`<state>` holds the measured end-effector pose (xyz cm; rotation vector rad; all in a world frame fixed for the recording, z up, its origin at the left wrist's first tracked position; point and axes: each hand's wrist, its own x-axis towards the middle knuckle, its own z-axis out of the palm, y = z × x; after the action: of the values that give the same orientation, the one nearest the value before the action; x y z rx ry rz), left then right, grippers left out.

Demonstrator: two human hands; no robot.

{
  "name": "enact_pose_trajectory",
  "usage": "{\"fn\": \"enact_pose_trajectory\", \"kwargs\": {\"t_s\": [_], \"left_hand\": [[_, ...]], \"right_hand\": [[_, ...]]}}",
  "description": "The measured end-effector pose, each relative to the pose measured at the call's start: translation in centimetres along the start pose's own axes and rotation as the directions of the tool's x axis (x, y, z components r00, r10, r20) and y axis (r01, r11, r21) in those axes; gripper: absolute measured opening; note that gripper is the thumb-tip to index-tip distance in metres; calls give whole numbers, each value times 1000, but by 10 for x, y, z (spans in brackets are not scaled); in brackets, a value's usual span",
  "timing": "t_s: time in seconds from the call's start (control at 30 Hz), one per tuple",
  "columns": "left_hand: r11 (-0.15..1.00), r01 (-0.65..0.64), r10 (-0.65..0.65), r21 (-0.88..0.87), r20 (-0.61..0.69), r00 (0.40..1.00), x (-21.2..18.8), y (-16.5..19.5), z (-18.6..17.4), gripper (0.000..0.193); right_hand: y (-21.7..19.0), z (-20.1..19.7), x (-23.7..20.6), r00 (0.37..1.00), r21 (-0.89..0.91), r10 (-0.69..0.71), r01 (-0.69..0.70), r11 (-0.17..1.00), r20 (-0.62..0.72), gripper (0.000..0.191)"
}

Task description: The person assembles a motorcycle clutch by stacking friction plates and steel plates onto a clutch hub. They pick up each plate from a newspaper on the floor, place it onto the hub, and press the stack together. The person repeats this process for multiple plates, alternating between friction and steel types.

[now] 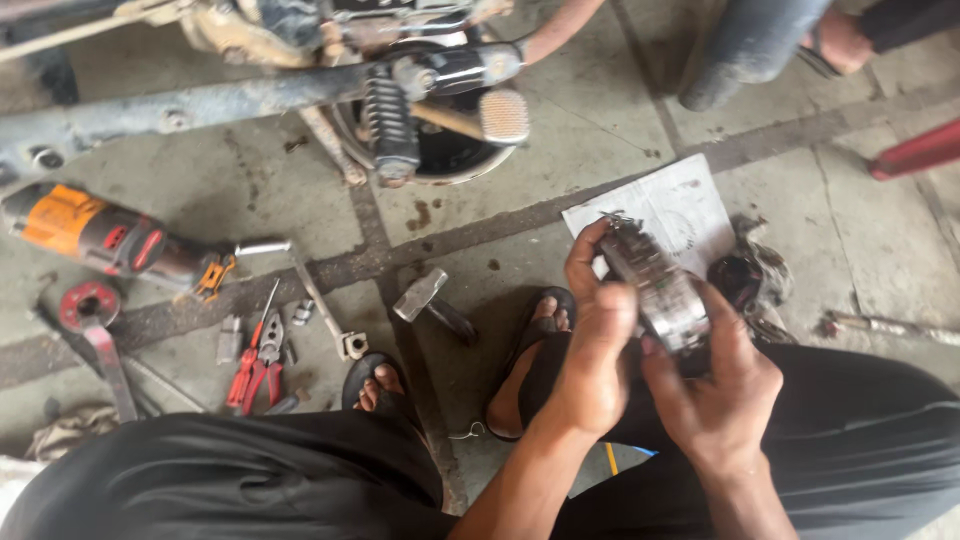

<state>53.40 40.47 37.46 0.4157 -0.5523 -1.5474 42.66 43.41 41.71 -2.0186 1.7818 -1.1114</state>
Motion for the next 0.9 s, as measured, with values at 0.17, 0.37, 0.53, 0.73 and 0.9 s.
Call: {"fn": "enact_pose_trajectory", "kwargs": {"t_s": [0.17, 0.37, 0.53, 0.73, 0.9], "left_hand": [[747, -24, 101, 665, -78, 992, -27, 43, 1, 73], [793, 146, -150, 591, -41, 988, -77, 123, 31, 51], [879, 176, -175, 443, -44, 984, -98, 199, 54, 54], [796, -68, 14, 602, 95, 995, -77, 241, 72, 51], [817, -71, -39, 573, 178, 983, -31, 251, 93, 58]], "right_hand": [[11, -38, -36, 873, 864, 437, -379, 331, 215, 55], [-9, -56, -49, 871, 873, 224, -471, 127, 438, 61], [-20, -45, 14, 705, 723, 168, -685, -87, 689, 67], [-65, -57, 104, 588, 606, -152, -780, 154, 795, 67], [-73, -63, 145, 620, 679, -282, -691, 246, 733, 72]]}}
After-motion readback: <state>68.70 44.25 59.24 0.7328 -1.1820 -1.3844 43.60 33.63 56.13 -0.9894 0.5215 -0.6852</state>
